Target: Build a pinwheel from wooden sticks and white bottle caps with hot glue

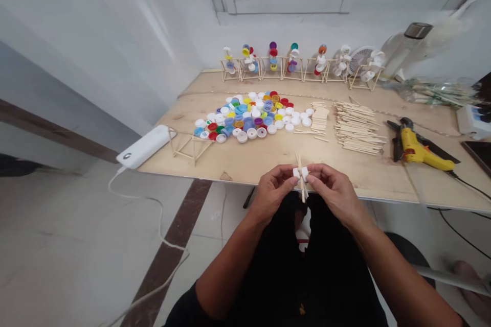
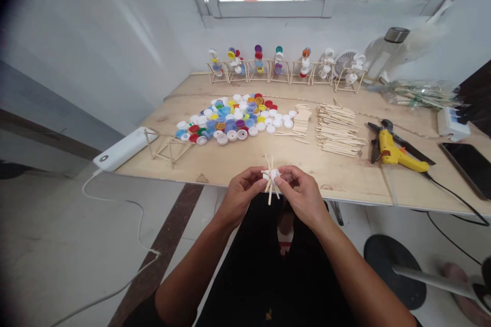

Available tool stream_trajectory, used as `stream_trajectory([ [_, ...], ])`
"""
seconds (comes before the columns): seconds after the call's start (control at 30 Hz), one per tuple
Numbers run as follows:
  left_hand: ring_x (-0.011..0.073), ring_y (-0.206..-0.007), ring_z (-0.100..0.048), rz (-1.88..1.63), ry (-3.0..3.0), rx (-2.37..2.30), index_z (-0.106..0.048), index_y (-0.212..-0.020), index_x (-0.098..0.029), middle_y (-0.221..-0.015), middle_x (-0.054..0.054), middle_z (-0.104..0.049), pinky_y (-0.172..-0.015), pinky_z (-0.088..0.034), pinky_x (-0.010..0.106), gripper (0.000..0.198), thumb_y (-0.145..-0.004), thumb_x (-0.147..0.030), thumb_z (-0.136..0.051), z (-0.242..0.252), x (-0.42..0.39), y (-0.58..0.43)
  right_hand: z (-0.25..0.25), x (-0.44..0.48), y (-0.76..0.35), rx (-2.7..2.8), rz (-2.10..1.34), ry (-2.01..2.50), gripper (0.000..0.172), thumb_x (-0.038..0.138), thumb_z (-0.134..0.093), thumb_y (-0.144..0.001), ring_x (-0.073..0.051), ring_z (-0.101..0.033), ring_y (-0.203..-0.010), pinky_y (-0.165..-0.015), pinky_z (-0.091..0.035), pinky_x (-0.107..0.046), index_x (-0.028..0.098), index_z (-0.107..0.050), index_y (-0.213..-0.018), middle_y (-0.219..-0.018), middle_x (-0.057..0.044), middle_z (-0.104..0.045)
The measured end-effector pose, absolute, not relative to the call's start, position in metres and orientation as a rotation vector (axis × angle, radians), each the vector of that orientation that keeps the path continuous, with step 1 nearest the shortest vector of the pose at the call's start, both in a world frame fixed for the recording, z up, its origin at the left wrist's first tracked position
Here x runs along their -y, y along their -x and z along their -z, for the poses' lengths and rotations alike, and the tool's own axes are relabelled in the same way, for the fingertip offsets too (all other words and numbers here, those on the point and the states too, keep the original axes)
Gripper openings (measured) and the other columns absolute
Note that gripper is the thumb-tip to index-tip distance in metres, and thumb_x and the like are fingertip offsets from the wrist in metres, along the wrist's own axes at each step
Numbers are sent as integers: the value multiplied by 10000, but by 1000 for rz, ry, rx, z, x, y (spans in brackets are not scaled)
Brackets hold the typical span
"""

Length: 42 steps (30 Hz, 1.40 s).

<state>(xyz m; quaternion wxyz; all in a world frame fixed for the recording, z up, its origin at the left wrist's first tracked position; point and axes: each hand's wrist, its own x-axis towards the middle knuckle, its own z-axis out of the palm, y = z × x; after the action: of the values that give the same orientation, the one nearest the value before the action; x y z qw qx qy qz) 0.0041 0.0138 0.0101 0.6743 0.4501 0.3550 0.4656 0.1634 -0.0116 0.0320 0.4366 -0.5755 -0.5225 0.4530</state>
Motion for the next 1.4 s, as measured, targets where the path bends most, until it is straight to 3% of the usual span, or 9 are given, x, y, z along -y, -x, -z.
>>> stream_trajectory([
  [0.23, 177, -858, -646, -1052, -1017, -763, -683, -944, -182, -921, 50, -712, -800, -490, 300, 253, -716, -278, -736, -10, -13, -2, -33, 15, -160, 1379, -1018, 1462, 319, 424, -600, -804, -156, -578, -701, -655, -474, -289, 176, -617, -1004, -794, -28, -648],
  [0.33, 179, -869, -645, -1043, -1034, -746, -684, -942, -182, -920, 48, -708, -816, -493, 308, 255, -711, -274, -742, -9, -13, 1, -37, 19, -158, 1505, -836, 1495, 272, 385, -590, -819, -149, -566, -684, -666, -477, -288, 179, -613, -995, -761, -19, -632],
  [0.5, 180, -874, -643, -1045, -1044, -713, -696, -915, -184, -912, 42, -700, -833, -492, 312, 260, -681, -269, -770, -5, -14, 9, -46, 29, -150, 1734, -488, 1435, 223, 315, -560, -860, -168, -590, -770, -727, -481, -306, 168, -597, -1024, -882, -66, -664],
  [0.8, 143, -791, -639, -1036, -840, -630, -708, -910, -175, -835, 29, -708, -790, -481, 266, 320, -615, -234, -817, 2, -15, 10, -55, 32, -140, 1977, -29, 1347, 166, 277, -502, -909, -192, -547, -726, -666, -428, -323, 152, -580, -985, -787, -68, -637],
  [1.4, 113, -755, -626, -1097, -788, -627, -727, -845, -181, -802, 5, -705, -756, -467, 223, 312, -566, -250, -848, 9, -17, 9, -51, 29, -135, 2006, 67, 1342, 194, 288, -476, -923, -203, -546, -754, -660, -403, -318, 130, -584, -954, -779, -86, -631],
])
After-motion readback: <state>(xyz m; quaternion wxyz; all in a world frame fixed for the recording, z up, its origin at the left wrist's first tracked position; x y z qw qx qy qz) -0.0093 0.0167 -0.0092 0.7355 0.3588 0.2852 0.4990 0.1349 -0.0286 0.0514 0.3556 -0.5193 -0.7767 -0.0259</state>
